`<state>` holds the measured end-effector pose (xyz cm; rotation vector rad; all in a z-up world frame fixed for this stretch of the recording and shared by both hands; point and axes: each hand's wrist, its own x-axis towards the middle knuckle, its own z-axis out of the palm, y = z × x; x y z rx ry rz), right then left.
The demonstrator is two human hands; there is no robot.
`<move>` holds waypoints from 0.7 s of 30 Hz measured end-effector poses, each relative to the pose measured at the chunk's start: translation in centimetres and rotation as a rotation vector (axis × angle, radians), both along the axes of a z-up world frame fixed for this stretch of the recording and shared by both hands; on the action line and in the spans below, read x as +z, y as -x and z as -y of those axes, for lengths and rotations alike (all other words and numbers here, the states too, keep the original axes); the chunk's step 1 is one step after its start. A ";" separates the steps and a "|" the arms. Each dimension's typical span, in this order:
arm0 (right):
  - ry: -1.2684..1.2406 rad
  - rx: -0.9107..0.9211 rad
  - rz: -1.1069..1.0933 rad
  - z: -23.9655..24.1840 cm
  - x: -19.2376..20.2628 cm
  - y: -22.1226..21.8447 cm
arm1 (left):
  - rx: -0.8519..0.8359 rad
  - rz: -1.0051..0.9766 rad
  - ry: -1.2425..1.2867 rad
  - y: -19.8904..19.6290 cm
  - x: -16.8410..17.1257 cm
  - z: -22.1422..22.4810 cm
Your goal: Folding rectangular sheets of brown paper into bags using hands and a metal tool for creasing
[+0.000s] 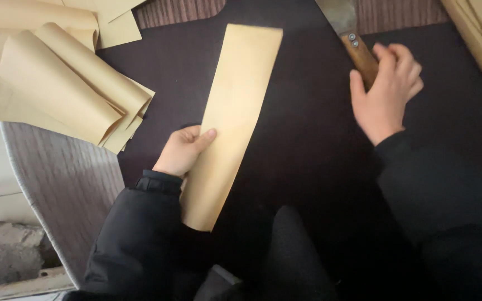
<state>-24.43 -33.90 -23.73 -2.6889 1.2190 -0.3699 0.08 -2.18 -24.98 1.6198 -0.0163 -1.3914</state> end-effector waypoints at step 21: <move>-0.226 0.202 0.099 -6.9 5.1 2.5 | 0.247 -0.416 0.206 -1.8 -4.1 -1.3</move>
